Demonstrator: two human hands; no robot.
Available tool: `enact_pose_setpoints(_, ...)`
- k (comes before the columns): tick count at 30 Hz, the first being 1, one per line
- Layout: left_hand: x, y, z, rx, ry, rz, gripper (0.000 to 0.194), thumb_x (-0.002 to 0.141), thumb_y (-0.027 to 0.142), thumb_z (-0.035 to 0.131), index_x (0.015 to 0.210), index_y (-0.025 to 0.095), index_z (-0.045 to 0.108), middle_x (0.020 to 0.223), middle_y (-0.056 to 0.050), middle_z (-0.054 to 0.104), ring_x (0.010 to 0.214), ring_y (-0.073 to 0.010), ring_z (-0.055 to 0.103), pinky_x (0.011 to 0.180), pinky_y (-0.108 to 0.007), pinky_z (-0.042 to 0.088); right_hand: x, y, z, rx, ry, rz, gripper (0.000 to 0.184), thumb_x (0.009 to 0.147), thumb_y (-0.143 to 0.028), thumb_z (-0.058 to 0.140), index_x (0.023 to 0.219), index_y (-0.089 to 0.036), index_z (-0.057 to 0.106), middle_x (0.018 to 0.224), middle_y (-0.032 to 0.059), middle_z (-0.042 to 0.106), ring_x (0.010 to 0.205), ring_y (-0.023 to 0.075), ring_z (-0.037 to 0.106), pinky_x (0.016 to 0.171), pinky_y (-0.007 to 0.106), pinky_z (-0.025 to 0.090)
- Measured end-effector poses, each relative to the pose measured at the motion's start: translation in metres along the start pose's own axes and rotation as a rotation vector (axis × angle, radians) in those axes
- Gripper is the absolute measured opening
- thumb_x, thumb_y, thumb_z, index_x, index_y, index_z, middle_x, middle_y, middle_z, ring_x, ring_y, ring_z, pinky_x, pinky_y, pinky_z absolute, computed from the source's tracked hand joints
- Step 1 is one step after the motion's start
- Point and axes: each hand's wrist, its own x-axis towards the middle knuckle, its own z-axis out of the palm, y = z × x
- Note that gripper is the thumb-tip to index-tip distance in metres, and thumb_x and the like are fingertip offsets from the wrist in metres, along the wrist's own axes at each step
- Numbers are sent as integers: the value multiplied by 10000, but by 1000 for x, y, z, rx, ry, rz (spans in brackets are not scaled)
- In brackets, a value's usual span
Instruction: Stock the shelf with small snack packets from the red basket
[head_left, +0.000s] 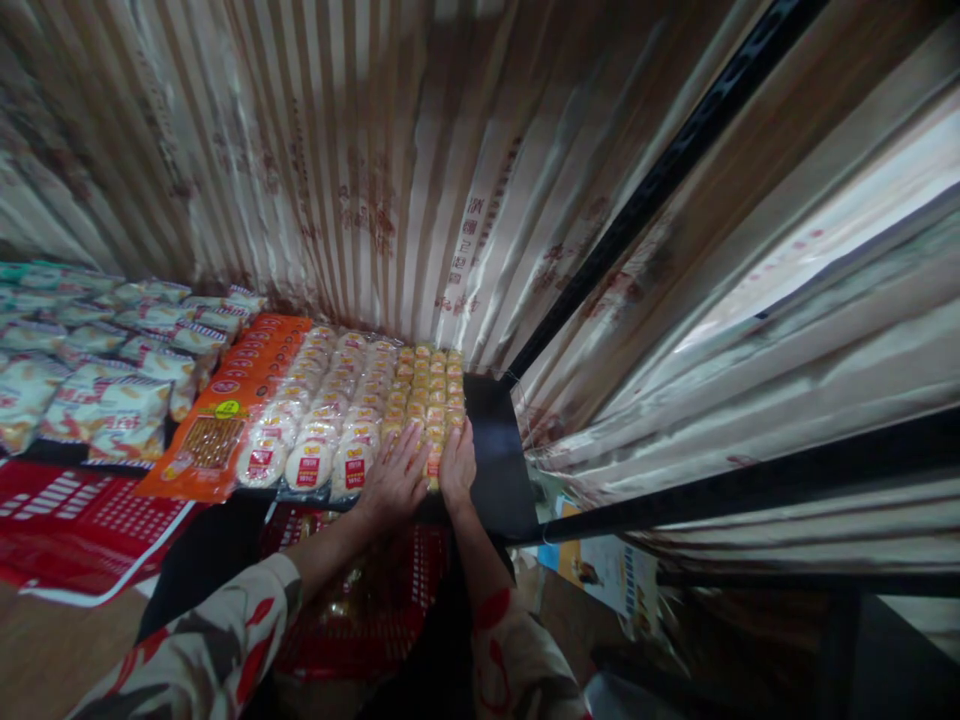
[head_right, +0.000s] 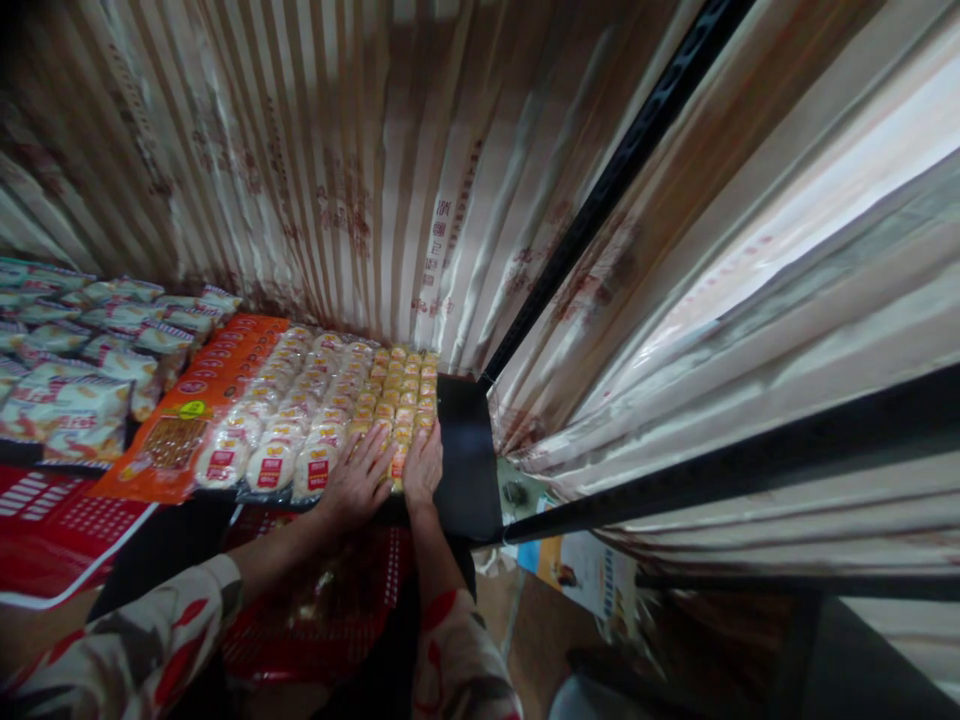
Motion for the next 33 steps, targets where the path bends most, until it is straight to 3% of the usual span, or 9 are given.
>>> enact_pose_setpoints(8,3,1,-5,-14,11,-33,529,897,348,463,1385,146,427,1485,-157,364,1427,-265,225,1161,-470,198,2,4,-10,50,-3,21,706,905,-548,172,1444,-111,304,1459,156,401,1358,263,369,1101,419,279)
enact_pose_setpoints(14,30,1,-12,13,42,-118,511,894,366,468,1369,177,452,1492,-148,359,1427,-276,226,1154,-486,215,27,6,-25,89,-36,-9,766,890,-604,187,1452,-97,305,1485,151,361,1380,261,337,1140,429,223)
enact_pose_setpoints(21,69,-7,-2,70,23,-315,484,901,405,427,1322,181,509,1471,-147,395,1387,-293,315,1123,-508,251,66,3,-29,172,-157,-102,789,873,-655,266,1452,-122,324,1475,131,385,1368,252,364,1134,422,258)
enact_pose_setpoints(26,81,-16,4,72,-50,-313,471,907,420,388,1290,195,546,1455,-118,430,1365,-286,353,1110,-493,254,78,2,-25,191,-189,-69,762,865,-663,304,1448,-174,347,1447,97,434,1338,255,412,1119,431,290)
enact_pose_setpoints(33,79,-20,18,113,-96,-312,473,919,436,349,1271,210,570,1363,-123,537,1296,-302,441,1083,-497,276,84,9,-16,264,-211,-132,694,873,-647,326,1410,-218,420,1435,45,458,1342,224,409,1132,400,288)
